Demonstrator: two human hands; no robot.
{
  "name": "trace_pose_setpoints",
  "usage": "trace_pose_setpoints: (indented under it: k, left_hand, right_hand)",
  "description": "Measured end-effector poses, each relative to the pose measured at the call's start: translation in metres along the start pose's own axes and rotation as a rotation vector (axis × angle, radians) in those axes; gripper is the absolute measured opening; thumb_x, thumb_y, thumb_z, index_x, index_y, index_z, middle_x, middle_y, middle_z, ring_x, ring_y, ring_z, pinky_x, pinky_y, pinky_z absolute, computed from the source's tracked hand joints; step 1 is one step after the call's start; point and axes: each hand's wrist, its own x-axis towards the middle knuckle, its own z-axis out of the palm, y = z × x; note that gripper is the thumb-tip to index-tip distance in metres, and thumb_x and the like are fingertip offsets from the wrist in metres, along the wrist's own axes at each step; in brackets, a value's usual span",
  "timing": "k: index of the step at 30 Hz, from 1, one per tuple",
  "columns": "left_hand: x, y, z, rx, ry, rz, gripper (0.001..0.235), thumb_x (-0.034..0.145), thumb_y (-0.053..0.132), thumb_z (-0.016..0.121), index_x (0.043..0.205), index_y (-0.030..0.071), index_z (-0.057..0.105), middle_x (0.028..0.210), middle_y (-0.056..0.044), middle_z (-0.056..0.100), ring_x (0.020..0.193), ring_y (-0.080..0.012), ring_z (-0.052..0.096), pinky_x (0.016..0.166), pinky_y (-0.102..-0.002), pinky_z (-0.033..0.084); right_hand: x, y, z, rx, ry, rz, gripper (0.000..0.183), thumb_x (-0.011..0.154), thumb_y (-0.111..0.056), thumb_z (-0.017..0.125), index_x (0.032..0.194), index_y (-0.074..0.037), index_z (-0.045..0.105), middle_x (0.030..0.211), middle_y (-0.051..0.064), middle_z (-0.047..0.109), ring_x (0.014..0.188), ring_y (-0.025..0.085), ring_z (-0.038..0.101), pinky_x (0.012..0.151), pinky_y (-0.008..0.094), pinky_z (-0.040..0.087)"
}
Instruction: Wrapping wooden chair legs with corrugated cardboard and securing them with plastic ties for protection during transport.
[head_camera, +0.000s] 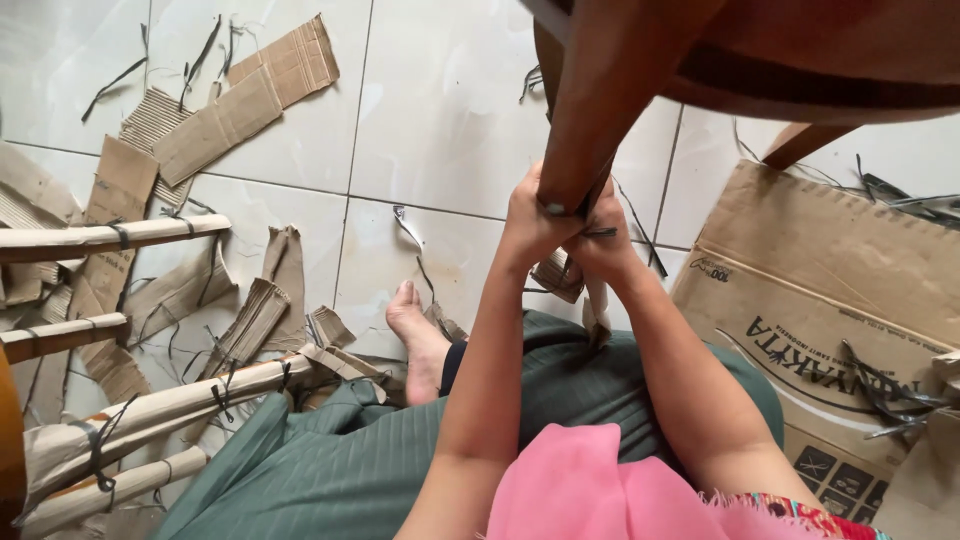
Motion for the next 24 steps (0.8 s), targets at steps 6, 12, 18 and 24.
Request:
trace_pose_setpoints:
  k: [6,12,18,24]
  left_hand:
    - [0.002,-0.030,-0.009,-0.031,-0.003,0.021,0.057,0.052,0.010,0.079,0.107,0.011,0.066,0.088,-0.013,0.067,0.090,-0.0297,0.066,0.083,-0.044,0.051]
    - [0.005,-0.094,-0.023,-0.070,0.003,0.003,0.053,0.051,0.008,0.079,0.103,0.009,0.067,0.086,-0.012,0.068,0.087,-0.0276,0.066,0.079,-0.045,0.052]
    - [0.004,-0.111,-0.037,-0.113,-0.011,0.004,0.041,0.057,0.003,0.076,0.098,-0.002,0.068,0.086,-0.023,0.065,0.088,-0.0321,0.061,0.080,-0.049,0.050]
    - [0.001,-0.109,-0.048,-0.127,-0.014,-0.033,0.046,0.057,0.004,0.079,0.101,-0.001,0.069,0.091,-0.019,0.069,0.091,-0.0319,0.065,0.085,-0.048,0.052]
  right_hand:
    - [-0.006,0.013,0.013,-0.069,-0.022,-0.042,0.053,0.077,-0.018,0.069,0.125,-0.007,0.052,0.103,0.028,0.066,0.093,0.055,0.062,0.077,0.067,0.049]
    - [-0.010,0.022,0.033,-0.142,-0.084,-0.094,0.057,0.076,-0.020,0.067,0.128,-0.008,0.049,0.105,0.030,0.064,0.094,0.060,0.061,0.076,0.071,0.048]
    - [-0.006,0.067,0.047,-0.200,-0.100,-0.105,0.066,0.072,-0.019,0.066,0.135,-0.011,0.047,0.109,0.028,0.065,0.094,0.061,0.062,0.075,0.072,0.050]
    - [-0.007,0.065,0.054,-0.263,-0.139,-0.089,0.074,0.073,-0.022,0.067,0.142,-0.011,0.044,0.117,0.028,0.063,0.094,0.063,0.060,0.078,0.073,0.050]
